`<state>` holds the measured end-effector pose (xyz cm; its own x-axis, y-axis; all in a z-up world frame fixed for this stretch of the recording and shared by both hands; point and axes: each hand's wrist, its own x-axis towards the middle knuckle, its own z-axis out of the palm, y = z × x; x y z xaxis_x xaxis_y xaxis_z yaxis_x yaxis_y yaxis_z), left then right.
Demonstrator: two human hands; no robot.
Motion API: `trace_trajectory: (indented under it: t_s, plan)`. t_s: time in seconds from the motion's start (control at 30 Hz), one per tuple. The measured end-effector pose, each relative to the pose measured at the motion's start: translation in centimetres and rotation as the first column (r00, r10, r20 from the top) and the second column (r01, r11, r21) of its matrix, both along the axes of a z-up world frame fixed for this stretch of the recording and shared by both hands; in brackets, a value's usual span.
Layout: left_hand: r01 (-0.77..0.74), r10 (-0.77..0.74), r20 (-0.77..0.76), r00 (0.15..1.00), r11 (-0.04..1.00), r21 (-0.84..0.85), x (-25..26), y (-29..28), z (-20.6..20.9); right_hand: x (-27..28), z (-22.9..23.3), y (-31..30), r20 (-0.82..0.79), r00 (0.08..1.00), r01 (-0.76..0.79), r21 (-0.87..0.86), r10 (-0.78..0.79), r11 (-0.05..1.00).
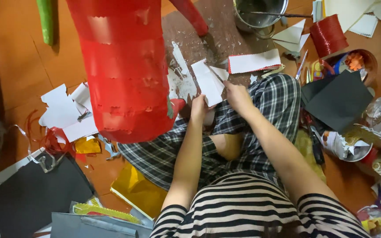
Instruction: Applying decorative paper and foil to a bamboo lantern frame
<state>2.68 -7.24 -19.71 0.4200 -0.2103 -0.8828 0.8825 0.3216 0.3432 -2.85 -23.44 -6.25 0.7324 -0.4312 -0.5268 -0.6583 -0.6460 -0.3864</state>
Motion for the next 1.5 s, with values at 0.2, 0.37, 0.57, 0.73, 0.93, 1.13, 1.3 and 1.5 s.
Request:
trace_trajectory:
  t_s: [0.2, 0.37, 0.57, 0.73, 0.93, 1.13, 1.3, 1.5]
  plan:
    - [0.318, -0.737, 0.464, 0.491, 0.648, 0.693, -1.9, 2.6, 0.3, 0.4, 0.9, 1.6, 0.102, 0.99, -0.102, 0.029, 0.098, 0.994]
    - [0.222, -0.85, 0.443, 0.286, 0.508, 0.832, -1.5, 2.6, 2.6, 0.7, -0.1, -7.1, 0.24, 0.952, -0.144, -0.19, 0.188, 0.971]
    - [-0.046, -0.868, 0.472, 0.155, 0.471, 0.881, 1.2, -0.7, 7.7, 6.0, 3.9, -21.1, 0.129, 0.986, -0.039, -0.434, 0.105, 0.9]
    - [-0.289, -0.609, 0.793, -0.028, 0.764, 0.576, 4.8, -4.4, 18.2, 9.4, 12.4, -14.3, 0.669, 0.563, -0.633, -0.028, 0.485, 0.774]
    - [-0.238, -0.144, 0.988, 0.051, 0.959, 0.152, 6.3, 0.6, 36.9, 12.3, 15.3, -6.7, 0.643, 0.755, -0.537, 0.718, -0.127, 0.443]
    - [-0.283, 0.064, 0.966, 0.251, 0.959, 0.01, 13.9, 8.0, 44.6, 21.5, 23.2, -4.2, 0.791, 0.52, -0.668, 0.612, -0.323, 0.423]
    - [-0.232, 0.172, 0.956, 0.237, 0.966, -0.117, 25.0, 9.0, 45.1, 29.1, 26.7, -2.5, 0.922, 0.273, -0.673, 0.387, -0.274, 0.63]
    - [-0.253, 0.119, 0.97, 0.212, 0.965, -0.063, 35.0, 6.8, 40.7, 31.6, 29.2, -0.2, 0.962, 0.133, -0.618, 0.27, -0.24, 0.739]
